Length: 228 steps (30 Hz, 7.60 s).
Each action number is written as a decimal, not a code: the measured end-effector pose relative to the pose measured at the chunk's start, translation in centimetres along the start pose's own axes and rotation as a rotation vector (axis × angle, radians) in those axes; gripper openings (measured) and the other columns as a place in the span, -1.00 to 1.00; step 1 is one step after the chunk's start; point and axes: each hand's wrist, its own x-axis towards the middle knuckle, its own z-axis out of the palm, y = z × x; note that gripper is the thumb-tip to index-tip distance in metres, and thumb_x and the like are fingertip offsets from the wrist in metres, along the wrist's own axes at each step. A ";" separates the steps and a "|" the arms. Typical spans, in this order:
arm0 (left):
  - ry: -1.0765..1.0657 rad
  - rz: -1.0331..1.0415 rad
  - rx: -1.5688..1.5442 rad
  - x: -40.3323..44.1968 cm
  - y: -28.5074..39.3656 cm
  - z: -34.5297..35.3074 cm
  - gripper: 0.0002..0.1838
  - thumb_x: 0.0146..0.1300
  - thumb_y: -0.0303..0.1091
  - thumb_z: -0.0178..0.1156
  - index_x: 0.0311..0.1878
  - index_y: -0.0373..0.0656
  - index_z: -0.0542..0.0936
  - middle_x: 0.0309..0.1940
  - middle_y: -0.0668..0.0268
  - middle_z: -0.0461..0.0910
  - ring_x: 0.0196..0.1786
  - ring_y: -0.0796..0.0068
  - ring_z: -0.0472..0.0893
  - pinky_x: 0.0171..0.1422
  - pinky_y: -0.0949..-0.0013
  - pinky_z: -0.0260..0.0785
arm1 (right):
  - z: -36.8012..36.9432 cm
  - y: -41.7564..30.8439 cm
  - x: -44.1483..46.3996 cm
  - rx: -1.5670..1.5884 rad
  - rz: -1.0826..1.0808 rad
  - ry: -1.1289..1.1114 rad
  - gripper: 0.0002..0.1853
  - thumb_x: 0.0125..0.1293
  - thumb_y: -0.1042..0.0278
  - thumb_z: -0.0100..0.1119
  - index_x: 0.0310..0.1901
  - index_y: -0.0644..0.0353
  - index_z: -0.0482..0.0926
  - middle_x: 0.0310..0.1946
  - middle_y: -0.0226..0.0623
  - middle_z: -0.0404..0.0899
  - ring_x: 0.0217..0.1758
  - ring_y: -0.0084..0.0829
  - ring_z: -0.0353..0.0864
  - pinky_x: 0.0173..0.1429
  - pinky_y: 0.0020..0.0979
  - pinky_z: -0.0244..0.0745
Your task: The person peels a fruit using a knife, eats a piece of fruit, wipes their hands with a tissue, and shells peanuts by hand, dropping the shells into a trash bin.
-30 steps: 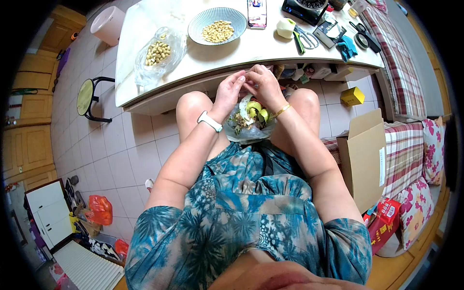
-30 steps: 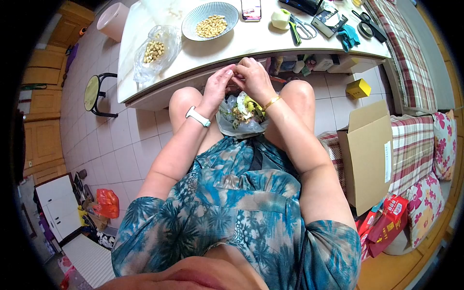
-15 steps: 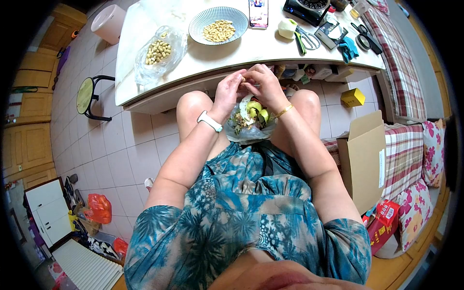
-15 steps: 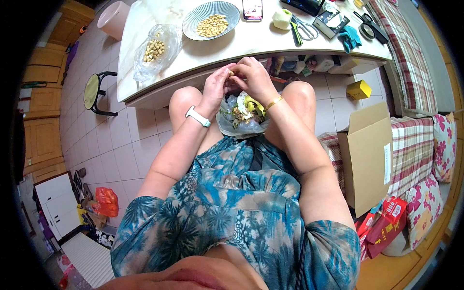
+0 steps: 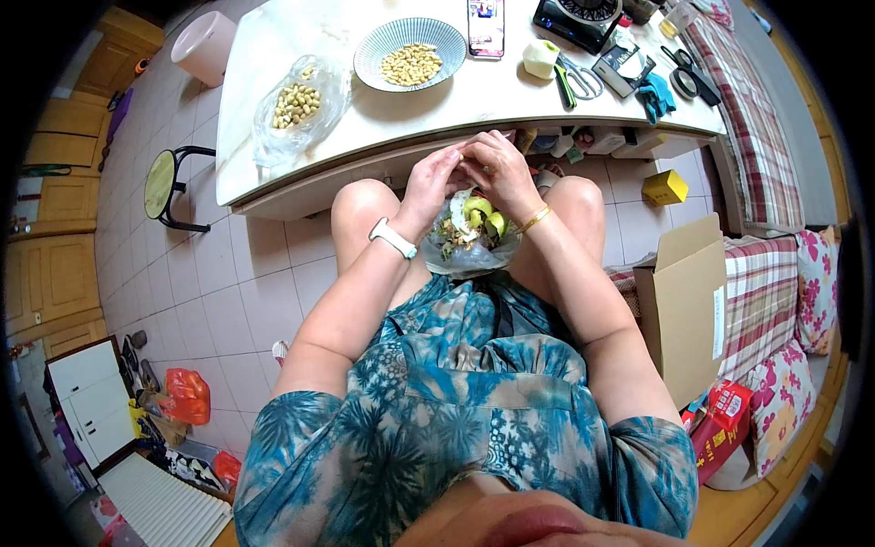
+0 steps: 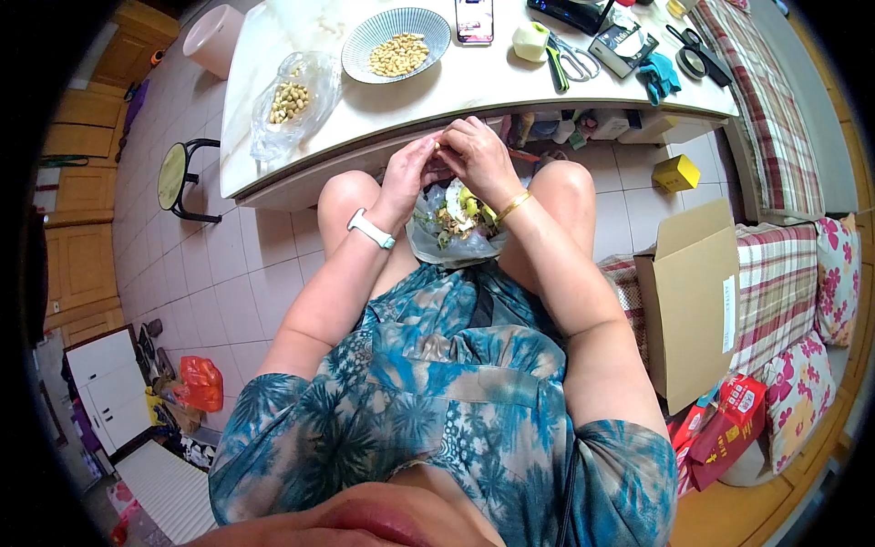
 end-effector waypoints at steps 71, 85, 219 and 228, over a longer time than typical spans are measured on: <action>0.002 -0.070 -0.206 0.3 0.1 0.4 -0.58 0.66 -0.17 -0.10 0.28 -0.33 0.49 0.07 0.16 0.62 0.07 0.37 0.67 0.22 0.22 0.61 | 0.4 -0.2 -0.1 0.029 0.135 0.075 -0.81 0.13 0.51 0.39 -0.18 0.17 0.71 -0.25 -0.26 0.62 -0.10 -0.16 0.61 0.00 -0.23 0.58; 0.038 -0.081 -0.211 0.3 0.0 0.4 -0.58 0.66 -0.18 -0.08 0.29 -0.33 0.49 0.01 0.17 0.63 0.02 0.35 0.68 0.20 0.21 0.62 | 0.2 -0.4 -0.1 0.025 0.114 0.061 -0.83 0.15 0.51 0.38 -0.19 0.16 0.70 -0.28 -0.26 0.63 -0.13 -0.17 0.61 -0.03 -0.23 0.59; 0.115 -0.315 -0.230 0.9 -1.0 -1.1 -0.70 0.57 -0.36 -0.11 0.06 -0.24 0.61 -0.10 0.25 0.65 -0.08 0.44 0.65 0.09 0.28 0.59 | 1.7 -0.7 -1.1 -0.263 0.021 -0.139 -0.95 0.13 0.39 0.27 -0.37 0.12 0.64 -0.30 -0.26 0.52 -0.08 -0.19 0.56 -0.06 -0.19 0.45; 0.111 -0.316 -0.208 0.7 -0.5 -0.6 -0.73 0.57 -0.42 -0.08 0.10 -0.29 0.58 -0.10 0.25 0.66 -0.11 0.47 0.66 0.04 0.37 0.60 | 1.2 -0.7 -0.6 -0.150 0.090 0.054 -0.93 0.15 0.46 0.30 -0.35 0.20 0.59 -0.34 -0.19 0.57 -0.19 -0.11 0.62 -0.11 -0.17 0.56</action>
